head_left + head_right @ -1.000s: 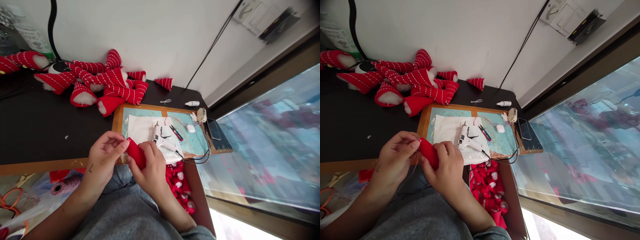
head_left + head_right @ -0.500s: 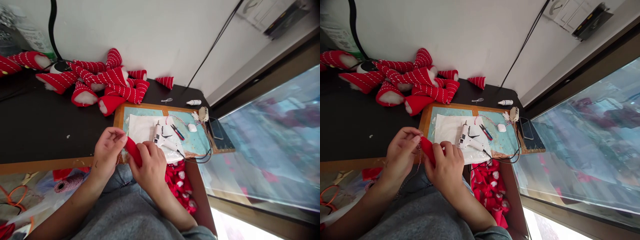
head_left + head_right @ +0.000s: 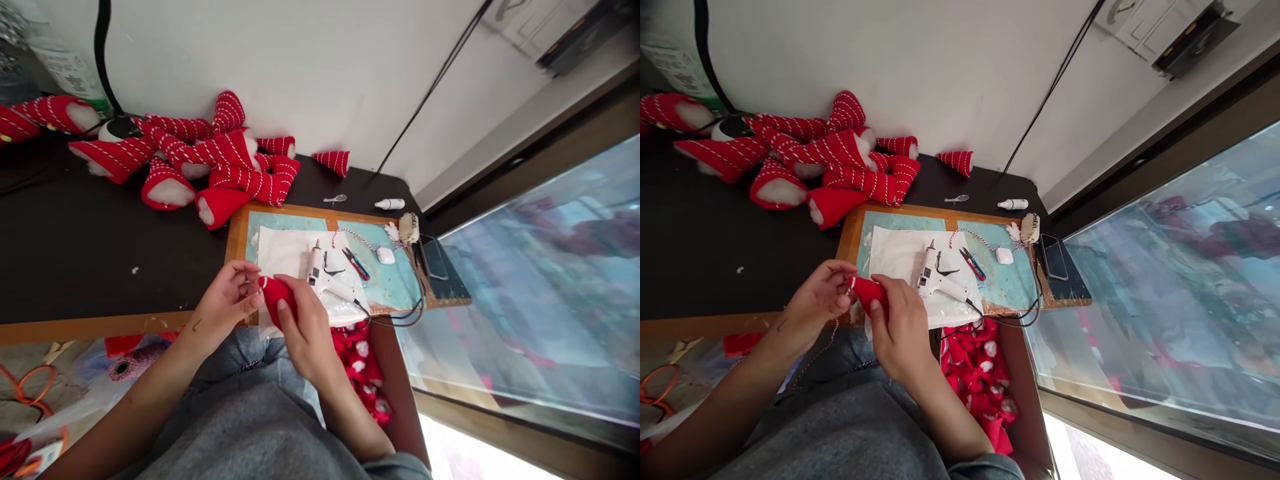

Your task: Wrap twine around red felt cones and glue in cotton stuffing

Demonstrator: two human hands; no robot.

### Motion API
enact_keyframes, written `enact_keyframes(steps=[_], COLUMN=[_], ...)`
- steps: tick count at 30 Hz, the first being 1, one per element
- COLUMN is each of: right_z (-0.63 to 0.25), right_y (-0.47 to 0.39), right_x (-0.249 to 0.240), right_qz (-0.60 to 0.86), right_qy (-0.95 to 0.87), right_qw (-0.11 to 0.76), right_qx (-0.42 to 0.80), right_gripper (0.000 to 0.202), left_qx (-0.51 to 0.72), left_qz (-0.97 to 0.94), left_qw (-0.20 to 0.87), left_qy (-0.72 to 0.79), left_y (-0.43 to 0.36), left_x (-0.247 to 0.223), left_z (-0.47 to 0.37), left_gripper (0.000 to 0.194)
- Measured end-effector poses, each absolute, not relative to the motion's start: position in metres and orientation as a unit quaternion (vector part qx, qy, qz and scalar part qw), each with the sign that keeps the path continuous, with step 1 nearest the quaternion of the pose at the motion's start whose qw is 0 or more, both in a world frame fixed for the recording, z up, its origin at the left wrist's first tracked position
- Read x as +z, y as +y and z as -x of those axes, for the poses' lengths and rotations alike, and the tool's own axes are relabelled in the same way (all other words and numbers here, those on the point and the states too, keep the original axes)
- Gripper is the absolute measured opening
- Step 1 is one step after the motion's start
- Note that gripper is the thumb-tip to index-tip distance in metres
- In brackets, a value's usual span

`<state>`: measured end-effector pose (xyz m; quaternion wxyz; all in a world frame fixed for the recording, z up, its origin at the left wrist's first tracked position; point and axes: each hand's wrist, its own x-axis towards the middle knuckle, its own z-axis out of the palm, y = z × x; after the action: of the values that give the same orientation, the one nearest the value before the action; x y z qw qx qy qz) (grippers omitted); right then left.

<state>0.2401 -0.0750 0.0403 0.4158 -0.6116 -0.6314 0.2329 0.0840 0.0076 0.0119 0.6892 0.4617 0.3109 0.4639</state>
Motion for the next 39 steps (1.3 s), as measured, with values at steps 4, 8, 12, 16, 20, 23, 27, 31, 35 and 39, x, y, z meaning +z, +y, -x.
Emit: enact_keyframes(steps=[4,8,12,16,20,23,27,31,35,39], right_z=[-0.246,-0.245,-0.246,-0.248,-0.249,-0.248,-0.248,-0.249,-0.25,-0.248], right_y=[-0.075,-0.071,-0.067,-0.065,-0.063,-0.064,-0.065,-0.065,-0.064,-0.064], right_x=[0.036,0.032,0.038,0.041,0.04,0.04,0.041,0.041,0.04,0.041], right_qz=[0.603,0.612,0.585,0.578,0.564,0.548,0.516,0.497,0.501,0.507], right_qy=[-0.569,-0.541,-0.539,-0.541,-0.542,-0.535,-0.54,-0.547,-0.559,-0.589], right_qw=[0.456,0.462,0.469,0.481,0.48,0.48,0.482,0.477,0.47,0.462], right_qx=[0.322,0.345,0.384,0.376,0.397,0.427,0.458,0.475,0.464,0.428], right_gripper=[0.043,0.049,0.027,0.021,0.023,0.027,0.029,0.031,0.031,0.025], left_qx=[0.44,0.475,0.481,0.484,0.485,0.491,0.479,0.473,0.492,0.508], left_qz=[-0.502,-0.526,-0.525,-0.524,-0.528,-0.522,-0.495,-0.495,-0.524,-0.526], left_qw=[0.658,0.604,0.592,0.579,0.576,0.581,0.626,0.636,0.602,0.6], left_qy=[0.347,0.365,0.378,0.394,0.392,0.386,0.364,0.357,0.346,0.325], left_y=[0.002,-0.003,-0.007,-0.007,-0.004,-0.003,-0.003,-0.005,-0.006,-0.005], left_x=[0.013,0.023,0.025,0.021,0.019,0.018,0.017,0.014,0.015,0.02], left_z=[-0.079,-0.079,-0.077,-0.074,-0.074,-0.076,-0.077,-0.075,-0.074,-0.076], left_gripper=[0.03,0.024,0.021,0.021,0.02,0.02,0.028,0.021,0.021,0.031])
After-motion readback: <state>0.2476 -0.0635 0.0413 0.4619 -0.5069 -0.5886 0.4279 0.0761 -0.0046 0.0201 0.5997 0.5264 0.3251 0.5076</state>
